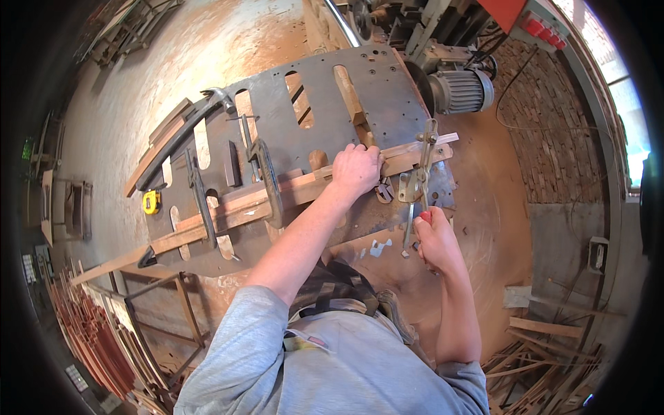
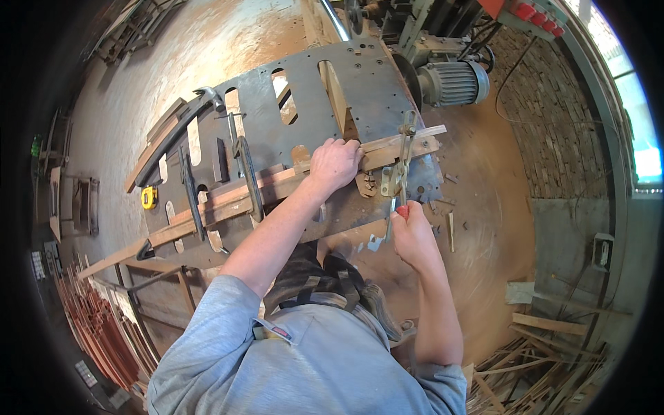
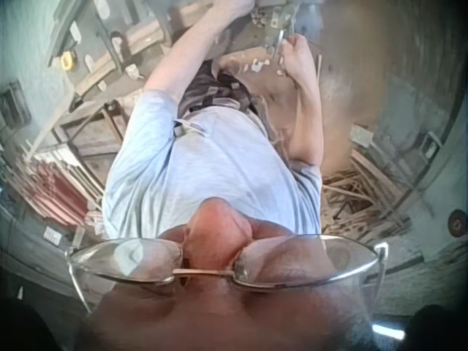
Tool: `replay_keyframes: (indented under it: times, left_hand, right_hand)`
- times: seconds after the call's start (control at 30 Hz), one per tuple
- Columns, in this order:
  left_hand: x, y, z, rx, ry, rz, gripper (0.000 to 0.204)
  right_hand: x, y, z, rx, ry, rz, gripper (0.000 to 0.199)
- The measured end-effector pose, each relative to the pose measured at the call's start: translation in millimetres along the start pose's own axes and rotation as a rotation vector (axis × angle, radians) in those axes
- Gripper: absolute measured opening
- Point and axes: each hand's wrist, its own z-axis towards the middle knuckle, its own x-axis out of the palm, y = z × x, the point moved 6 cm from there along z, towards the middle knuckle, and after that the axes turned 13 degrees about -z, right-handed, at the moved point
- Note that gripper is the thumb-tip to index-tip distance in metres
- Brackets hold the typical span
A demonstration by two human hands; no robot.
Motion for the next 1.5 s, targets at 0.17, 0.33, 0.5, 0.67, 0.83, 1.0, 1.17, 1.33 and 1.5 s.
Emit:
replay_keyframes:
  times: [0.17,0.33,0.5,0.67,0.83,1.0,1.17,1.33,1.5]
  left_hand:
    - [-1.2,2.1,4.0,-0.083,0.001,-0.049,0.029]
    - [-9.0,0.0,10.9,0.015,0.028,0.128,0.028]
    - [-6.7,13.7,16.3,-0.262,0.224,0.002,0.028]
    - [7.8,22.6,29.8,-0.302,0.272,-0.025,0.029]
    - [-7.8,28.8,14.1,-0.154,0.205,0.078,0.030]
    - [-65.5,0.3,-83.1,0.294,-0.206,-0.074,0.023]
    - [-116.4,52.4,-292.3,0.327,-0.351,-0.260,0.024]
    - [-97.0,227.8,-523.9,-0.542,-0.334,-0.317,0.025]
    - [-124.8,321.4,-734.9,-1.065,-0.572,-0.382,0.027]
  right_hand:
    - [-1.8,3.4,-0.6,-0.008,0.030,0.058,0.032]
    - [1.4,-3.2,6.5,-0.101,-0.007,0.041,0.025]
    - [-3.2,-4.7,4.5,-0.091,-0.012,0.012,0.027]
    - [-0.7,-29.3,23.2,-0.161,-0.091,-0.138,0.037]
    - [-2.6,-1.5,14.7,-0.147,-0.150,-0.193,0.055]
    - [-12.2,77.1,-38.3,-0.374,-0.217,-0.196,0.041]
    - [-7.9,49.0,-46.4,-0.388,-0.313,0.052,0.039]
    - [180.3,154.6,-104.6,-0.705,0.103,-0.053,0.032]
    - [411.5,201.6,-226.5,-0.822,0.556,-0.271,0.028]
